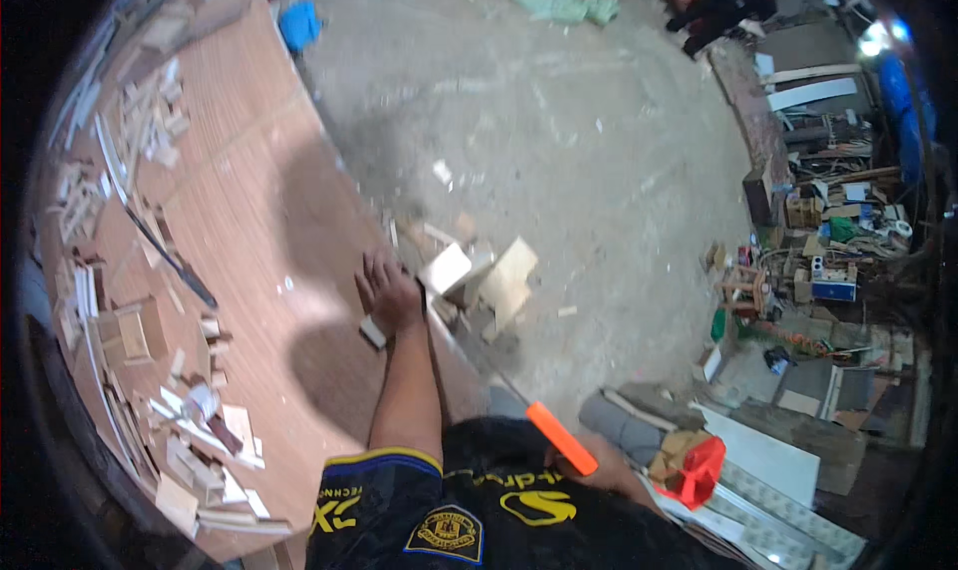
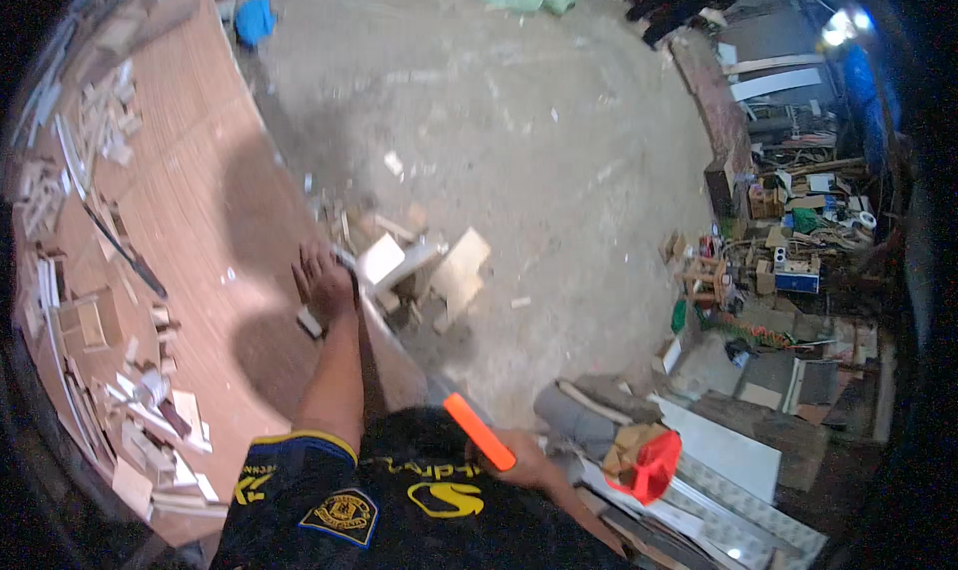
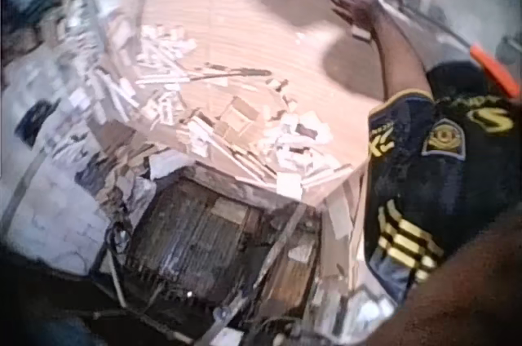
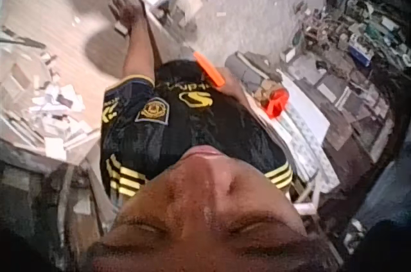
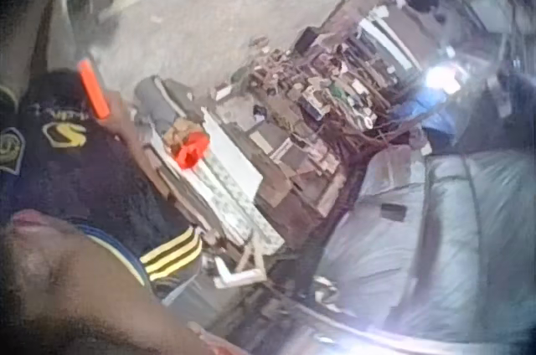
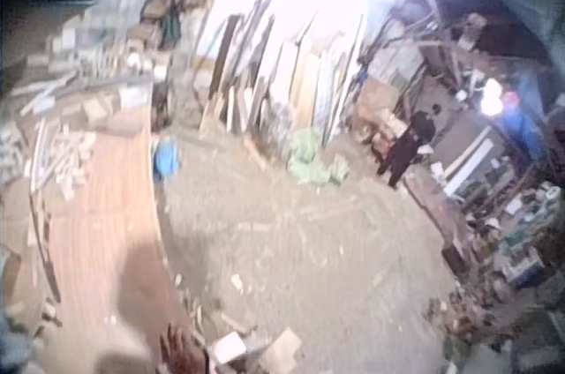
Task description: The recorder uses a hand saw to cut a small wooden plank on a workshop bench.
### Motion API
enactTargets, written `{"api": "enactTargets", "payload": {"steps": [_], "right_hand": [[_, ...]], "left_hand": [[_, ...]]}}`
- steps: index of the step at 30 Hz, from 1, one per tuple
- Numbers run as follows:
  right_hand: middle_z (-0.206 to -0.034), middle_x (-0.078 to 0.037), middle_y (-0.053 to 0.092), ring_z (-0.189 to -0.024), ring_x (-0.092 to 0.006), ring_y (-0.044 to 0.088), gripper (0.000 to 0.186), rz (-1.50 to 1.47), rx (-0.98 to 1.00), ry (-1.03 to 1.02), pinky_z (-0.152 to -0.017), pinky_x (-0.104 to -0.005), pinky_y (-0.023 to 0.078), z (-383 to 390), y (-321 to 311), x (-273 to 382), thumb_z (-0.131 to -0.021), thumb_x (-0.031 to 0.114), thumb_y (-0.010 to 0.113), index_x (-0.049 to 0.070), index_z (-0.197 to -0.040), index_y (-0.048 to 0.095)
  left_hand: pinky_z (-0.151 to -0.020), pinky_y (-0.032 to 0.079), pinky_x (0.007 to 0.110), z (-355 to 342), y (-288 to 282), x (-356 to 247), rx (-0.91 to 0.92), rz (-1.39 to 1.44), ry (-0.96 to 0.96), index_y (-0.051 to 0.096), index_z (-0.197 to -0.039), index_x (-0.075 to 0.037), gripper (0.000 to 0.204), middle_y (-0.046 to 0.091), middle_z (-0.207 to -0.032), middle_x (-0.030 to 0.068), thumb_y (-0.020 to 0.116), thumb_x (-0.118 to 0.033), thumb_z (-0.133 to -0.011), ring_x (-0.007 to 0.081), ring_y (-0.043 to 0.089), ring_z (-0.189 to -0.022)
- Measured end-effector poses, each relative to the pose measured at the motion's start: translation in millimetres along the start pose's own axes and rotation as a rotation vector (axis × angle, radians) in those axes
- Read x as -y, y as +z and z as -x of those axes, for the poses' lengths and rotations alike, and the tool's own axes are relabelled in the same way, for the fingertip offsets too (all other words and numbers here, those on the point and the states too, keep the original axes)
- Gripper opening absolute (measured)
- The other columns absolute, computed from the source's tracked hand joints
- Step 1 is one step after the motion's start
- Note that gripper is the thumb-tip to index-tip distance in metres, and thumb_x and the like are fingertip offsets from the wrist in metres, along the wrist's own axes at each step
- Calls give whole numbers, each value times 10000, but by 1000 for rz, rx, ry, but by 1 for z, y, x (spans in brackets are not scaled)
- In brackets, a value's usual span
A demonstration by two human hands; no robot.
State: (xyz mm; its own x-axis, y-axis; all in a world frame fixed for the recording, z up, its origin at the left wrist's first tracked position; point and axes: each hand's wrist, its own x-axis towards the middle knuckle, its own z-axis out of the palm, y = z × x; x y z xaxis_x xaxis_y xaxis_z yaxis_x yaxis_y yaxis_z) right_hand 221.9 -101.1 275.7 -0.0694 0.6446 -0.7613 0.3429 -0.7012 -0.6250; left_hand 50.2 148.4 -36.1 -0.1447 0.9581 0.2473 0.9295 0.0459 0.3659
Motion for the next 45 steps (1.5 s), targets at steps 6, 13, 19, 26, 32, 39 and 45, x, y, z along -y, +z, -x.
{"api": "enactTargets", "payload": {"steps": [6, 13, 19, 26, 32, 39, 45], "right_hand": [[-898, -25, 652, -863, -115, 594, 122, -73, -43, -162, -802, -272, 470, -14, 1, -18, -861, 71, 607, 31, -972, 637], [-880, -43, 660, -840, -120, 602, 130, 52, -115, -172, -781, -293, 484, -23, -4, -84, -864, 130, 597, 57, -959, 645], [-816, -73, 661, -769, -153, 619, 156, 103, -141, -478, -742, -313, 494, 2, -15, -121, -883, 194, 616, 47, -926, 646], [-796, -63, 672, -723, -166, 637, 187, 241, -168, -485, -694, -307, 491, 64, -65, -174, -864, 229, 636, 69, -960, 644], [-915, -76, 687, -793, -182, 655, 235, 210, -17, -628, -773, -319, 495, 116, -96, -209, -817, 217, 657, 131, -1036, 663], [-770, -45, 685, -714, -125, 653, 76, 30, -178, -769, -708, -276, 505, 170, -97, -221, -826, 93, 632, 79, -870, 693], [-552, -4, 538, -454, -98, 501, 288, -318, -359, -1000, -428, -256, 376, 160, -102, -222, -854, 228, 676, 43, -651, 590]], "left_hand": [[-1135, 227, 472, 3, -18, -3, 147, 72, 87, 523, -1253, -31, 406, 505, -1355, 135, 492, -186, -879, 285, 373, -1352], [-1074, 287, 517, 50, -68, 33, 337, 88, 397, 423, -1363, -60, 765, 457, -1338, 167, 747, -227, -691, 373, 401, -1259], [-907, 445, 475, 63, -112, -15, 513, 83, 199, 539, -1190, -64, 611, 539, -1210, 171, 759, -374, -712, 377, 540, -1091], [-832, 500, 451, 109, -153, -49, 543, 304, 191, 573, -1149, -42, 579, 656, -1036, 215, 736, -376, -706, 372, 622, -999], [-819, 500, 410, 171, -175, -80, 457, 401, 63, 597, -1139, -43, 515, 674, -997, 196, 724, -345, -743, 333, 650, -945], [-815, 502, 354, 227, -166, -57, 380, 864, -289, 585, -1100, 44, 471, 678, -984, 160, 736, -284, -798, 228, 648, -903], [-815, 526, 324, 200, -255, -72, 102, 1314, -364, 496, -1206, 25, 372, 638, -1064, 136, 636, -130, -899, 205, 638, -950]]}}
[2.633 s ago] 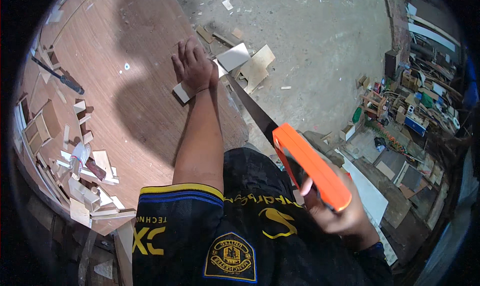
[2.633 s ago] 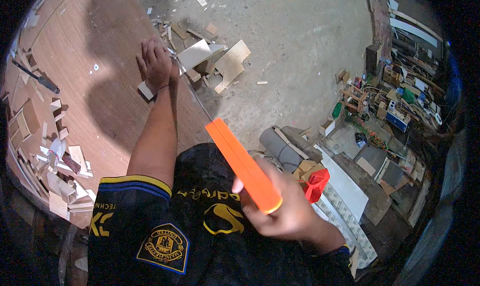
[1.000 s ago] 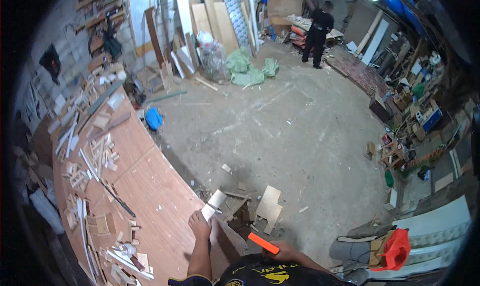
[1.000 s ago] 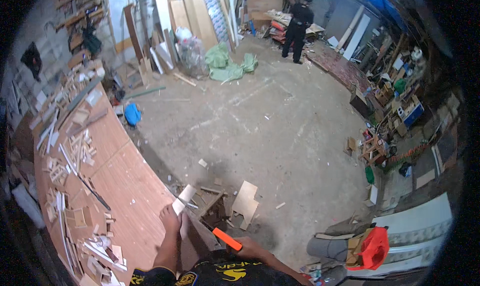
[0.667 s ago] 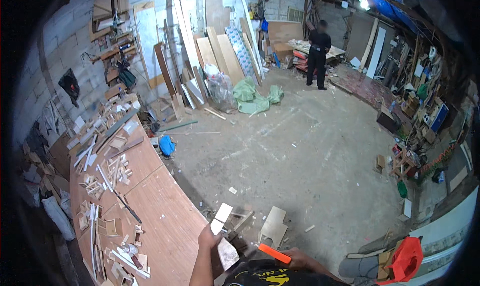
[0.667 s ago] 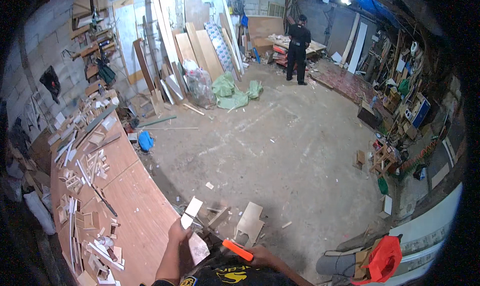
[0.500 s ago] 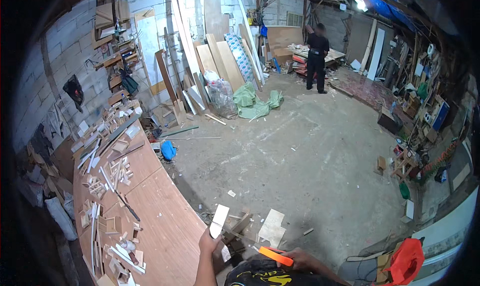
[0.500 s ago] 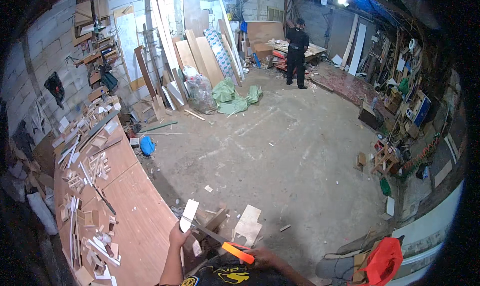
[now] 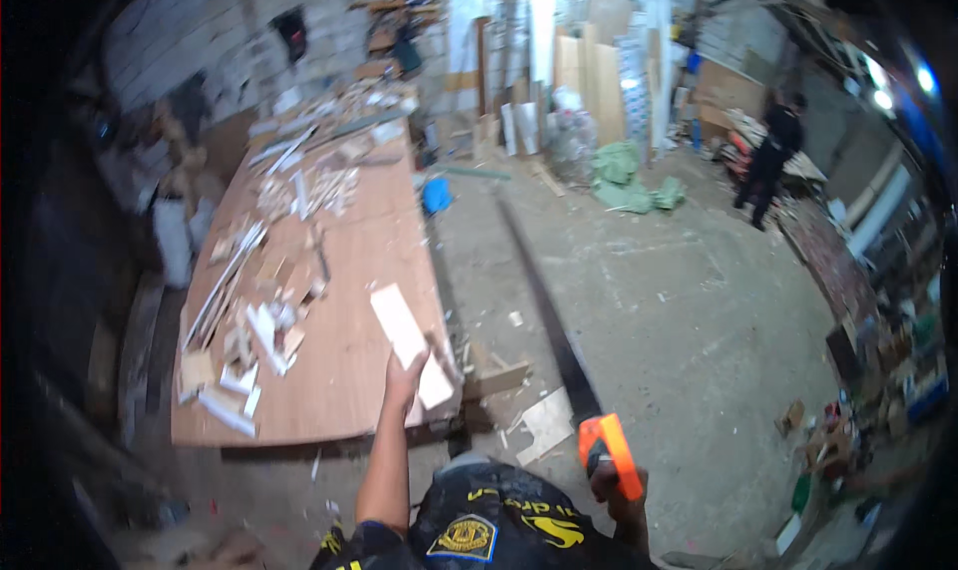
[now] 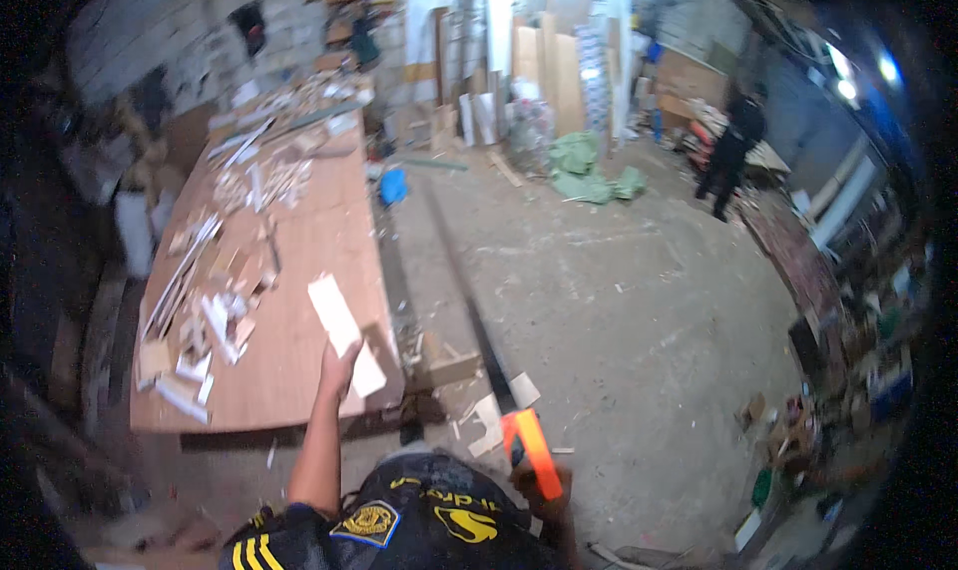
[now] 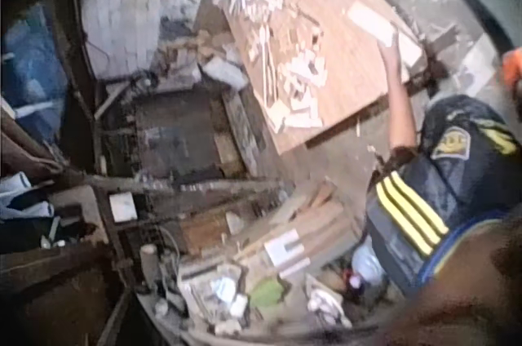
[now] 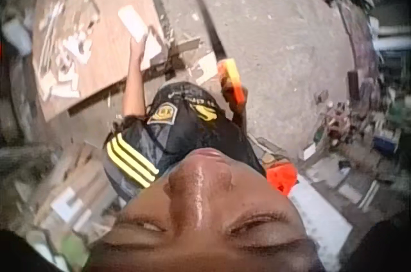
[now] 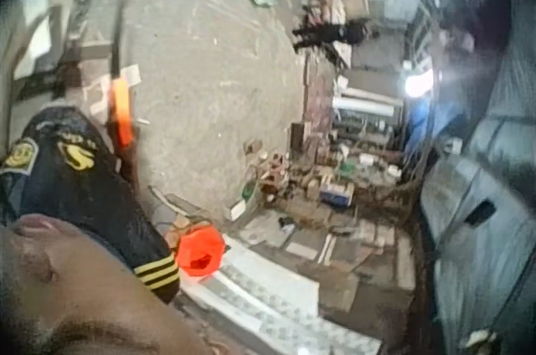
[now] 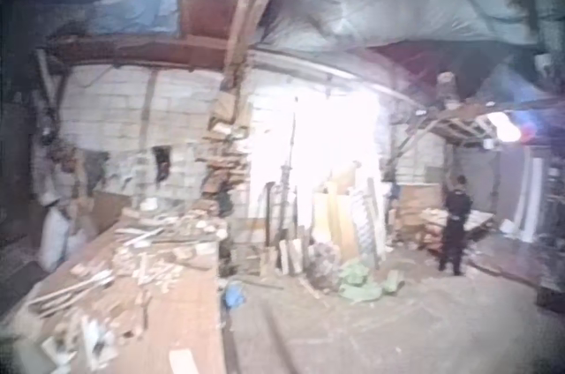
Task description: The recorder uses a hand saw to cut a small wooden plank on a workshop bench.
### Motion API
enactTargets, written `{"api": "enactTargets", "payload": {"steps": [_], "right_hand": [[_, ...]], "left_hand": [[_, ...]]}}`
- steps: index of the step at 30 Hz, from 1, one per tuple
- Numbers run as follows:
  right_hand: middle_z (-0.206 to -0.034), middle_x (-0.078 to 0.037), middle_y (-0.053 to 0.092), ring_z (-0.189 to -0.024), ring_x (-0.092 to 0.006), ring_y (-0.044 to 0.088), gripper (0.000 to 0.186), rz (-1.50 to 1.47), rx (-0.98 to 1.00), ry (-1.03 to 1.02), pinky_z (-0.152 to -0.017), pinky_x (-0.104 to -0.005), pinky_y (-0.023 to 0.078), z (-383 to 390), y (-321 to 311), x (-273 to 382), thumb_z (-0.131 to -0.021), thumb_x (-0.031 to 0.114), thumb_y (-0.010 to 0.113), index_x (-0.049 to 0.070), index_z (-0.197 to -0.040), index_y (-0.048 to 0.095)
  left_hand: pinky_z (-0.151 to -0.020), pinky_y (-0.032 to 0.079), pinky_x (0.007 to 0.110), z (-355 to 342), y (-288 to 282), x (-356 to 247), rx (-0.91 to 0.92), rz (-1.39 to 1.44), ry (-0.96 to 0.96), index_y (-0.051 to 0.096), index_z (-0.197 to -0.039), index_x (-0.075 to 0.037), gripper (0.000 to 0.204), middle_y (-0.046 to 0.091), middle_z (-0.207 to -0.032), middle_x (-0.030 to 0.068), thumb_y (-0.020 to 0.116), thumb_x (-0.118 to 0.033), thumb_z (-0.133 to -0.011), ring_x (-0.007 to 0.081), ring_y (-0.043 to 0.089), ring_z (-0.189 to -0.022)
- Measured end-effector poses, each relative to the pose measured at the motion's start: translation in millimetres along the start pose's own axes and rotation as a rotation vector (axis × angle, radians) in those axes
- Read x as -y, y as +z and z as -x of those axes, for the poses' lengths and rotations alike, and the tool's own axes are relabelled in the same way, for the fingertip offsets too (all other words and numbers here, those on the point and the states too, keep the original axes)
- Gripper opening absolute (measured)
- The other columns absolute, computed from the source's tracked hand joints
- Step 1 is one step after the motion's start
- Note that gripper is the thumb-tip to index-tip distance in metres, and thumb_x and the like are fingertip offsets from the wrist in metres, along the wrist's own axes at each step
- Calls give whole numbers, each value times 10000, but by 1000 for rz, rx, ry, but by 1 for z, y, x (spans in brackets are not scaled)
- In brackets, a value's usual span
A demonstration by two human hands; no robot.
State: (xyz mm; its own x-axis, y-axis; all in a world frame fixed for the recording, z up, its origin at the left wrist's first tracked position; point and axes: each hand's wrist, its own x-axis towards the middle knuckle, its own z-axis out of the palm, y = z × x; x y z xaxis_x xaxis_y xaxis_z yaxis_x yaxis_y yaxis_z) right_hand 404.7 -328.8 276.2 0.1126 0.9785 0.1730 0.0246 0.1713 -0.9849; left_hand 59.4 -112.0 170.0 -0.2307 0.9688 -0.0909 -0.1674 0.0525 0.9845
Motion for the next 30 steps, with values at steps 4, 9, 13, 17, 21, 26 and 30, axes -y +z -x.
{"api": "enactTargets", "payload": {"steps": [4, 9, 13, 17, 21, 26, 30], "right_hand": [[-557, -4, 529, -443, -76, 457, 178, -20, 79, 118, -422, -238, 340, -18, -1, -8, -853, 136, 645, 7, -730, 629], [-576, 12, 530, -475, -66, 472, 94, -7, 144, 235, -460, -226, 355, -36, 25, -16, -829, 12, 583, 17, -756, 642], [-606, 19, 543, -541, -66, 483, 83, 192, 239, 274, -518, -241, 388, -40, 55, -27, -804, 6, 584, 27, -793, 664], [-639, -31, 586, -579, -106, 550, 98, 402, 346, 210, -566, -265, 442, -43, 101, -26, -799, 15, 589, 34, -824, 682], [-754, -107, 659, -691, -199, 647, 99, 473, 398, 229, -654, -310, 492, -56, 163, -33, -813, 33, 580, 24, -851, 671], [-770, -143, 655, -704, -318, 653, 112, 565, 455, 25, -652, -352, 501, -83, 250, -75, -776, 35, 609, 34, -880, 652], [-781, -177, 634, -745, -383, 626, 128, 741, 412, -148, -635, -414, 490, -95, 300, -116, -718, 6, 594, 39, -836, 631]], "left_hand": [[-672, 600, 380, 16, -6, -74, 50, 248, 75, 337, -1235, -15, 361, 620, -1031, 187, 533, -72, -938, 254, 669, -770], [-559, 569, 340, 65, -44, -118, -2, 270, 19, 354, -1283, -37, 399, 638, -940, 161, 544, -128, -944, 201, 643, -652], [-561, 580, 361, 79, -80, -120, -31, 330, -16, 352, -1277, -61, 398, 626, -939, 176, 525, -217, -954, 224, 646, -660], [-584, 531, 290, 61, -107, -115, -89, 281, 27, 368, -1222, -83, 345, 605, -938, 112, 526, -248, -963, 155, 598, -687], [-755, 430, 247, 24, -138, -116, -112, 143, 94, 350, -1114, -101, 307, 505, -956, 40, 591, -148, -930, 94, 492, -835], [-857, 395, 274, -16, -184, -131, -91, 45, 241, 315, -1099, -71, 382, 454, -982, 63, 625, -39, -878, 123, 460, -916], [-848, 416, 295, -40, -216, -141, -180, -145, 308, 342, -1106, -38, 440, 465, -981, 101, 685, -66, -833, 161, 483, -937]]}}
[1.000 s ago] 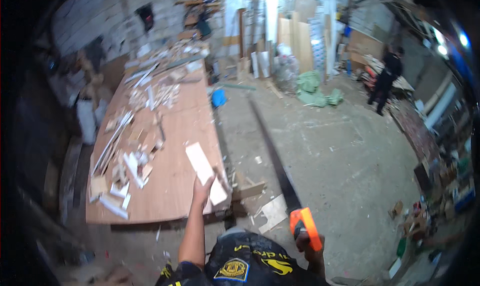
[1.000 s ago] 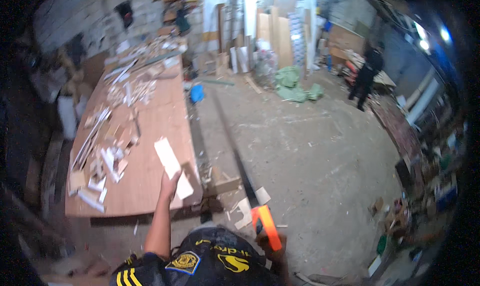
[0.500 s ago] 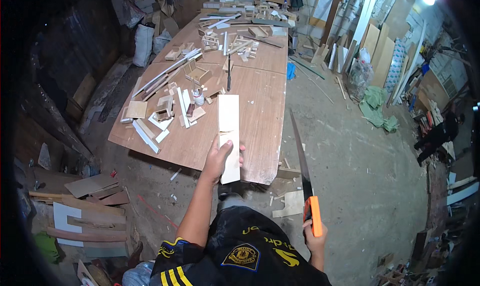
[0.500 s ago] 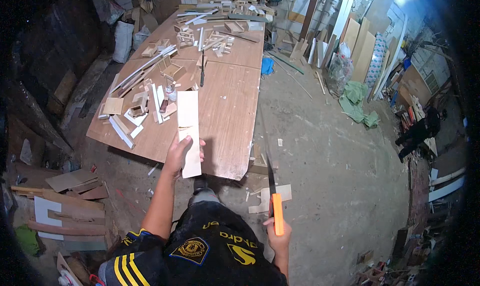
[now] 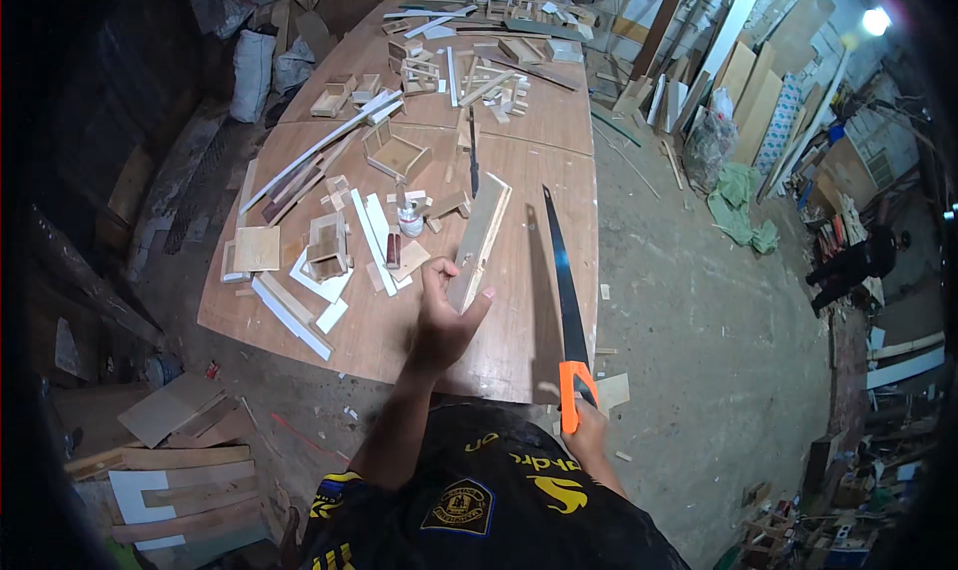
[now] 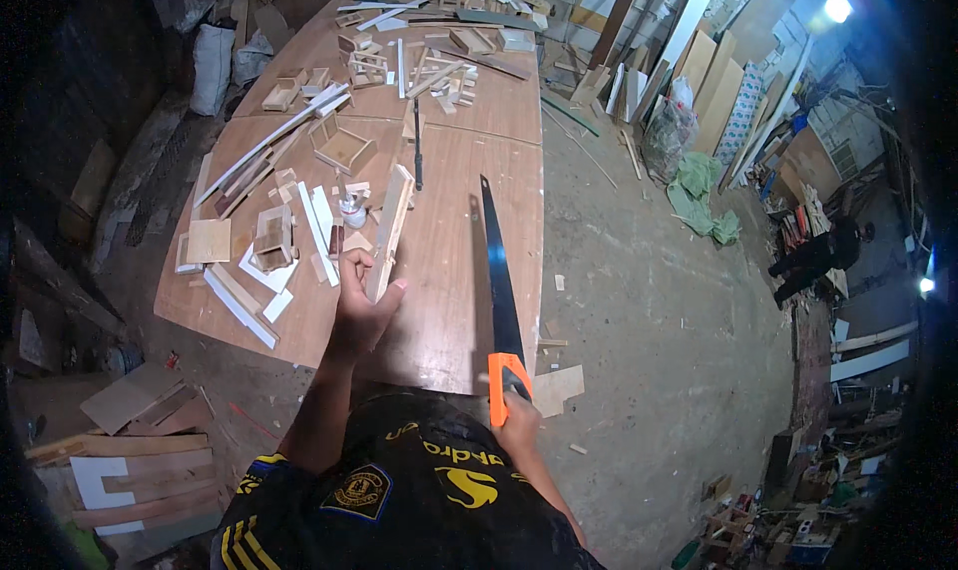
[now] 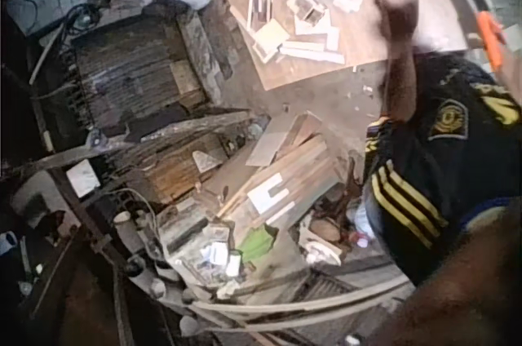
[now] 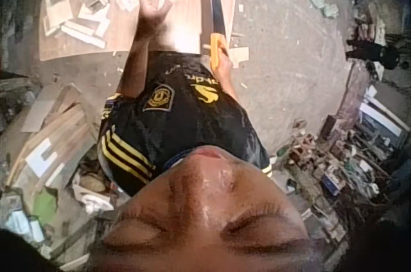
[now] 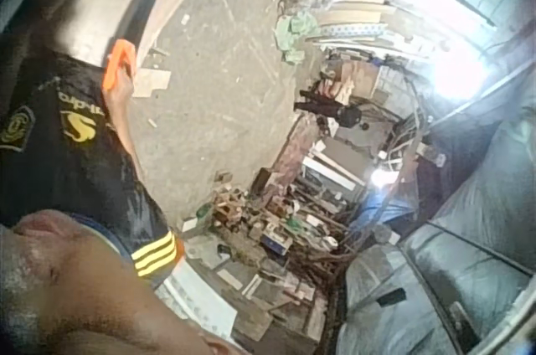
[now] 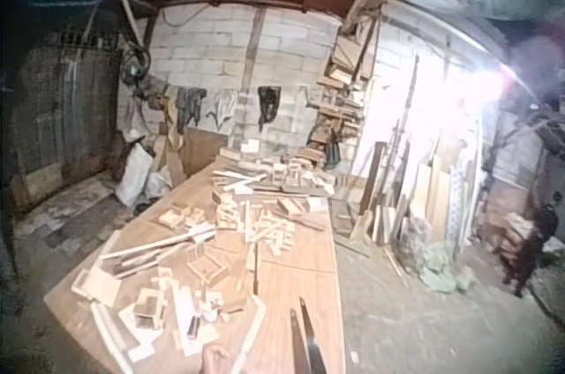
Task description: The recorder uses a hand saw to cut a small wooden plank on a workshop bench.
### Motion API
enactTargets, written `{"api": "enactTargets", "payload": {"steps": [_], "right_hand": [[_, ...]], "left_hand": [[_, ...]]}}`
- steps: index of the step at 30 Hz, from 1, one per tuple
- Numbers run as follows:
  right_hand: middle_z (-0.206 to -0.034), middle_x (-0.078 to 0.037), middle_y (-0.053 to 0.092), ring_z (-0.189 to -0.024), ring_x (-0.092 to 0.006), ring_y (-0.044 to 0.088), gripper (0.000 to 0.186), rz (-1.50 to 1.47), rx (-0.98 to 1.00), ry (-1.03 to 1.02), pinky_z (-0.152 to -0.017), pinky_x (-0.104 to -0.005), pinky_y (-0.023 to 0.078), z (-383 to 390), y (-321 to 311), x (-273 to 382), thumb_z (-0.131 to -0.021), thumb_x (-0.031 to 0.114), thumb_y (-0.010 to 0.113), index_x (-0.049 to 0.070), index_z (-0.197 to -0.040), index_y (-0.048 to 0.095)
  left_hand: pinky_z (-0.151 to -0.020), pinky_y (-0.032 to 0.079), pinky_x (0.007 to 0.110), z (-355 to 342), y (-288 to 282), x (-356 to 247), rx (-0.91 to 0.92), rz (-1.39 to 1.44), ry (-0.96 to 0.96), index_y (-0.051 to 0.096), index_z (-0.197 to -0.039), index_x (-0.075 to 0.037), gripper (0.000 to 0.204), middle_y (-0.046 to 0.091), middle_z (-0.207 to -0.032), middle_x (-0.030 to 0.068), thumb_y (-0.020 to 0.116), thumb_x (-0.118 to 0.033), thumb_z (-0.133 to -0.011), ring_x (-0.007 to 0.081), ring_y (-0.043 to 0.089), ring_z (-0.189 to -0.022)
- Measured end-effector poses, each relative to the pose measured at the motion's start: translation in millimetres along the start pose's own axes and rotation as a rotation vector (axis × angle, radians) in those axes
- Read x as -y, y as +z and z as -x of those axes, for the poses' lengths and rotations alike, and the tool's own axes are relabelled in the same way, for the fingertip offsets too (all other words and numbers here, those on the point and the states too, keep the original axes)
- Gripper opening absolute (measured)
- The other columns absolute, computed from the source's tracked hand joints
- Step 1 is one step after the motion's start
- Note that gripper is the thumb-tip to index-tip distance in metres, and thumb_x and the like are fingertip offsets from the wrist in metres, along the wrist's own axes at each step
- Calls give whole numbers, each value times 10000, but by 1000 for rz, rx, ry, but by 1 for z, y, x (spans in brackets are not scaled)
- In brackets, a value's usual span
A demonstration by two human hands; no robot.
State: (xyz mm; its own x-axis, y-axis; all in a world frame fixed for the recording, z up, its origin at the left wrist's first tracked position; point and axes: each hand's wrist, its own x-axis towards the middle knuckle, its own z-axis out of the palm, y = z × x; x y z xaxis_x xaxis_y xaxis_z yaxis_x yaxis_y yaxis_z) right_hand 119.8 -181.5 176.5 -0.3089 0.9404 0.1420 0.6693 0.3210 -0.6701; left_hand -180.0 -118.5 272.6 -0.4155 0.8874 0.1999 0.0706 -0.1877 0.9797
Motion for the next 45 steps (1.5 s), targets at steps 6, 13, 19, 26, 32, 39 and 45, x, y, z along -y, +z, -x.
{"api": "enactTargets", "payload": {"steps": [6, 13, 19, 26, 32, 39, 45], "right_hand": [[-815, -144, 670, -727, -342, 648, 155, 359, -47, -66, -638, -424, 510, -33, 54, -4, -692, 140, 707, 82, -824, 649], [-862, -144, 661, -765, -334, 642, 183, 357, -98, -49, -656, -431, 501, -41, 93, -24, -730, 108, 645, 60, -907, 647], [-779, -123, 619, -710, -340, 616, 182, 382, -111, -101, -622, -443, 481, -47, 111, -28, -719, 62, 604, 57, -897, 645], [-820, -123, 626, -781, -319, 622, 160, 381, 10, -81, -670, -435, 481, -41, 132, -43, -761, 63, 553, 67, -895, 641], [-1013, -106, 604, -985, -301, 588, 188, 558, 267, 38, -797, -451, 470, -38, 164, -59, -845, 143, 536, 81, -1016, 584], [-993, -154, 588, -983, -333, 580, 207, 498, 241, 43, -809, -447, 492, -55, 170, -59, -784, 137, 590, 51, -972, 597], [-1025, -158, 641, -1004, -335, 599, 250, 29, -70, -7, -868, -427, 479, -73, 69, -3, -784, 126, 673, 41, -1019, 660]], "left_hand": [[-924, 399, 427, -26, -36, -11, -40, -662, 246, 377, -1089, -32, 533, 474, -1082, 212, 772, -92, -737, 385, 497, -1034], [-850, 425, 444, -40, -51, -11, -43, -686, 408, 385, -1134, -58, 554, 475, -1070, 171, 771, -65, -737, 341, 522, -999], [-633, 559, 325, -39, -61, -27, 369, 526, -373, 344, -1273, -15, 396, 646, -1025, 182, 510, -171, -948, 196, 655, -728], [-686, 548, 331, -35, -61, -33, 365, 459, -357, 288, -1309, -8, 429, 645, -1050, 182, 485, -154, -956, 198, 647, -752], [-829, 483, 337, -26, -42, -17, 252, -218, 37, 314, -1314, -6, 466, 577, -1112, 180, 543, -141, -931, 218, 594, -951], [-971, 372, 436, -13, -16, -31, 162, -553, 287, 487, -1173, -45, 513, 518, -1138, 168, 733, -72, -724, 352, 481, -1106], [-958, 368, 451, 7, 9, -43, 249, -756, 302, 488, -1186, -54, 564, 522, -1155, 167, 756, -97, -692, 361, 474, -1097]]}}
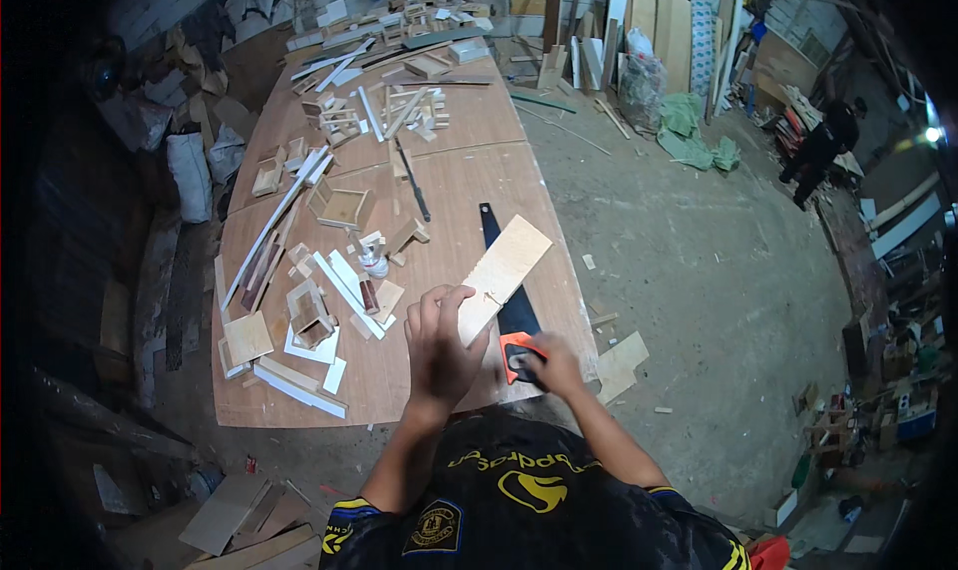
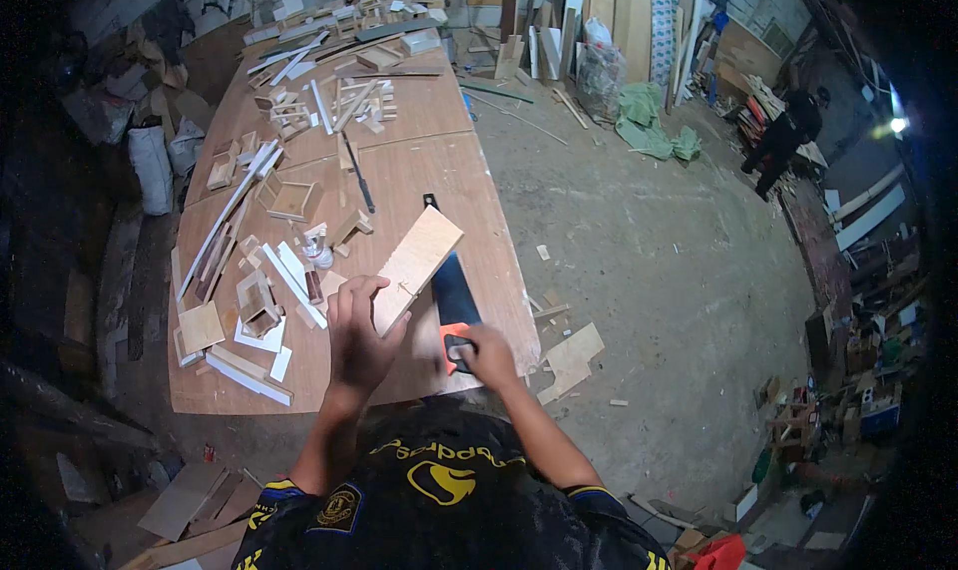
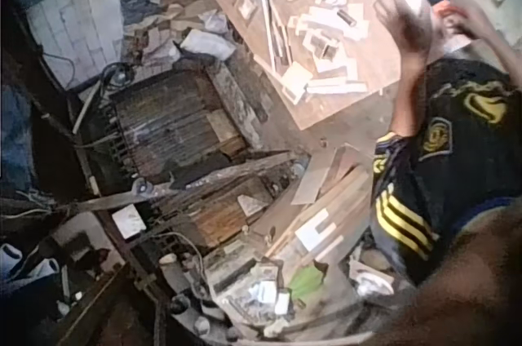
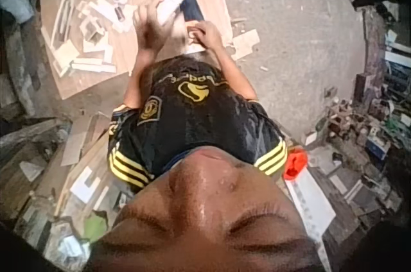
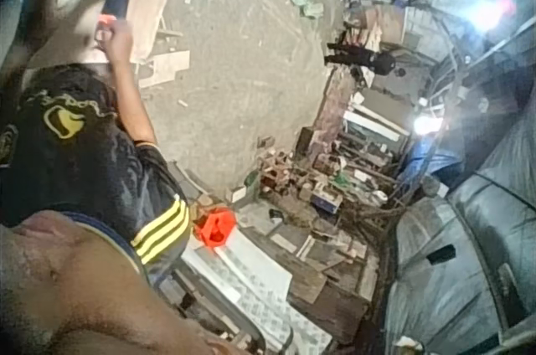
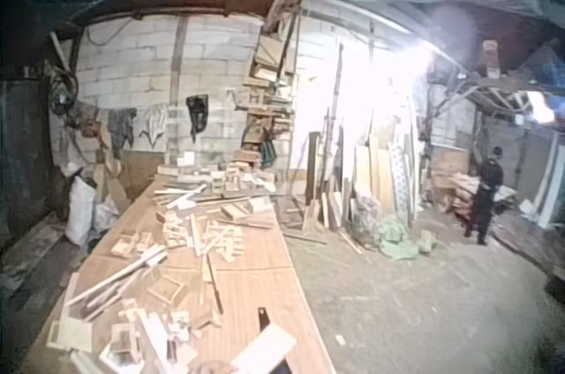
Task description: The recorder uses a hand saw to cut a small wooden plank on a workshop bench.
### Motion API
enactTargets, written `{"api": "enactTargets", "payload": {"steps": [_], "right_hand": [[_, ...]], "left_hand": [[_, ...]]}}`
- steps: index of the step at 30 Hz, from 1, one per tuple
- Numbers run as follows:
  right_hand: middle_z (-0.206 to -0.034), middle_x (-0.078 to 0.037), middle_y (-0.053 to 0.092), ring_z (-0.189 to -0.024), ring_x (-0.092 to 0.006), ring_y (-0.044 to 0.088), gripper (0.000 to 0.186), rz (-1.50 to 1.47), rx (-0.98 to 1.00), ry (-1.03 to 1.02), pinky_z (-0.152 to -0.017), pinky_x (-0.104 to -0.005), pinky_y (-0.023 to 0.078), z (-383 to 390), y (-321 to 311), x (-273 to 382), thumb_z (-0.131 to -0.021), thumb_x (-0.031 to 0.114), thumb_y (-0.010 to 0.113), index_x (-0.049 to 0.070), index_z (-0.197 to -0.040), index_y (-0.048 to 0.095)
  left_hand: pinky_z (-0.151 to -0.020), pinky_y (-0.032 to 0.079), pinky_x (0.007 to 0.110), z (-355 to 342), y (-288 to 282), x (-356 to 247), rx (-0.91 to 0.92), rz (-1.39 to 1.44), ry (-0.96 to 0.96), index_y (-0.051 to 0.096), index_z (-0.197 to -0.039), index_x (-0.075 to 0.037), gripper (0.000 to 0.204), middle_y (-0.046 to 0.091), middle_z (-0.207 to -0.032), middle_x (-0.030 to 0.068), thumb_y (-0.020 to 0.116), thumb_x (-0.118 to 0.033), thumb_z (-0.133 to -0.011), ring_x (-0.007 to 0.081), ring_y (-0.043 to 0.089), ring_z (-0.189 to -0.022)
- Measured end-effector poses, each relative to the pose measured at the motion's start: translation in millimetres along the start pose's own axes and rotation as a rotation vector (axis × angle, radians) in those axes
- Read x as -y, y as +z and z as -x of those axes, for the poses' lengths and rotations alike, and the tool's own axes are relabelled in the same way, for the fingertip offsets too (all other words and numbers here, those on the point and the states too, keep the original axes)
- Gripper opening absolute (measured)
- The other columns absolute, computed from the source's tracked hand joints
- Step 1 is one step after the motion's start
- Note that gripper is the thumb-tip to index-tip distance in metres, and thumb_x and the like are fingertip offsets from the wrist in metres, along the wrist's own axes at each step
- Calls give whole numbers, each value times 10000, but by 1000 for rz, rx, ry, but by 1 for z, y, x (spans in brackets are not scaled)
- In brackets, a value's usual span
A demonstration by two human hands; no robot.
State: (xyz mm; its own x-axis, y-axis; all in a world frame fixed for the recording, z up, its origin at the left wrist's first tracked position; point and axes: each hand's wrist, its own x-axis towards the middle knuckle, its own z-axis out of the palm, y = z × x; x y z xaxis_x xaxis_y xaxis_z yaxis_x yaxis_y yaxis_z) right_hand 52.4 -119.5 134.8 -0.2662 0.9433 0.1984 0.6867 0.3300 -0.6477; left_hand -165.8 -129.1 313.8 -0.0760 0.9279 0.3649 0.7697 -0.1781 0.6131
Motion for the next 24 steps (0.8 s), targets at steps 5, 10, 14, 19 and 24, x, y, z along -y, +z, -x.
{"api": "enactTargets", "payload": {"steps": [5, 10, 14, 19, 24], "right_hand": [[-928, -93, 626, -849, -266, 580, 171, -8, -550, -138, -770, -391, 453, -18, -167, 72, -775, 103, 703, 101, -946, 719], [-871, -12, 609, -883, -215, 543, 229, 302, -255, -422, -788, -383, 405, -2, -226, 70, -737, 270, 739, 148, -930, 732], [-861, 1, 625, -900, -217, 562, 249, 365, -252, -322, -777, -401, 404, 33, -236, 19, -738, 329, 729, 165, -926, 739], [-813, -44, 651, -823, -252, 612, 215, 350, -187, 5, -731, -428, 451, 96, -224, -45, -734, 344, 725, 185, -877, 749], [-779, -62, 660, -791, -262, 627, 156, 424, -131, 260, -685, -427, 471, 161, -208, -93, -775, 293, 664, 147, -777, 718]], "left_hand": [[-938, 368, 446, 12, 26, -39, 28, -90, 136, 483, -1189, -57, 587, 526, -1175, 141, 758, -89, -672, 349, 481, -1072], [-887, 380, 429, 23, 67, -101, 159, -160, 287, 471, -1199, -70, 624, 531, -1147, 111, 773, -84, -653, 326, 490, -1045], [-848, 391, 426, 45, 118, -142, 160, -191, 361, 479, -1207, -77, 619, 535, -1135, 109, 772, -119, -663, 329, 501, -1013], [-794, 397, 451, 91, 198, -151, 272, -347, 466, 501, -1227, -72, 595, 539, -1116, 129, 732, -156, -685, 322, 515, -988], [-793, 409, 456, 142, 246, -184, 471, -324, 517, 507, -1230, -100, 499, 551, -1097, 104, 673, -171, -765, 319, 523, -960]]}}
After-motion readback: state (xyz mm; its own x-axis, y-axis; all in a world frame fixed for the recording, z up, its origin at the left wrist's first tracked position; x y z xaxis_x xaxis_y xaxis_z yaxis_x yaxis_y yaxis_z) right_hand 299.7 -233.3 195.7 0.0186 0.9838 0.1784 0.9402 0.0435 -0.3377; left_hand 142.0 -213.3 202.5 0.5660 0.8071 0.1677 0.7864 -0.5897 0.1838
